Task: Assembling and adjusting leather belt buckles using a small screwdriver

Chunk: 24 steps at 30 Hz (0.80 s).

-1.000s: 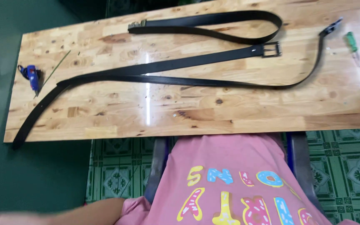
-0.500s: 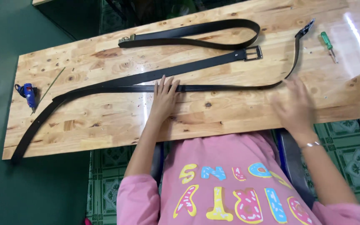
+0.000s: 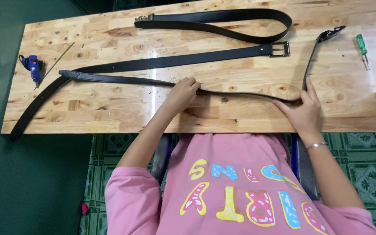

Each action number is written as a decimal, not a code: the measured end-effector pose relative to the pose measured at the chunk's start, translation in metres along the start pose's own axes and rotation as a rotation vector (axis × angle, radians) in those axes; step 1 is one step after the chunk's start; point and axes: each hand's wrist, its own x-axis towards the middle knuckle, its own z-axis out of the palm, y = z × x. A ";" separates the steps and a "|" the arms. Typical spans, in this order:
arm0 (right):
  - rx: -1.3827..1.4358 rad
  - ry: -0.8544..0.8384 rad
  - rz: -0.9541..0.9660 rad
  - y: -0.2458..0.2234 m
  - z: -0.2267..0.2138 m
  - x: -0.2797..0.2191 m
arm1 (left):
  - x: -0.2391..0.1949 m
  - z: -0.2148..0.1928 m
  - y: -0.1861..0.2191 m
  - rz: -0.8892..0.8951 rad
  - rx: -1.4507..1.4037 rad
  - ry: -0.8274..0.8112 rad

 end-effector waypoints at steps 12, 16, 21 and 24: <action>0.267 -0.346 0.198 0.014 -0.038 -0.021 | -0.003 -0.005 0.069 0.244 -0.417 0.040; 0.131 -0.278 0.225 0.035 -0.039 -0.009 | -0.003 -0.015 0.110 0.320 -0.668 -0.006; -0.028 -0.309 0.040 0.070 -0.023 -0.013 | 0.011 -0.014 0.155 0.384 -0.947 -0.063; 0.049 -0.368 0.035 0.056 -0.022 -0.013 | 0.020 -0.006 0.170 0.439 -0.997 -0.076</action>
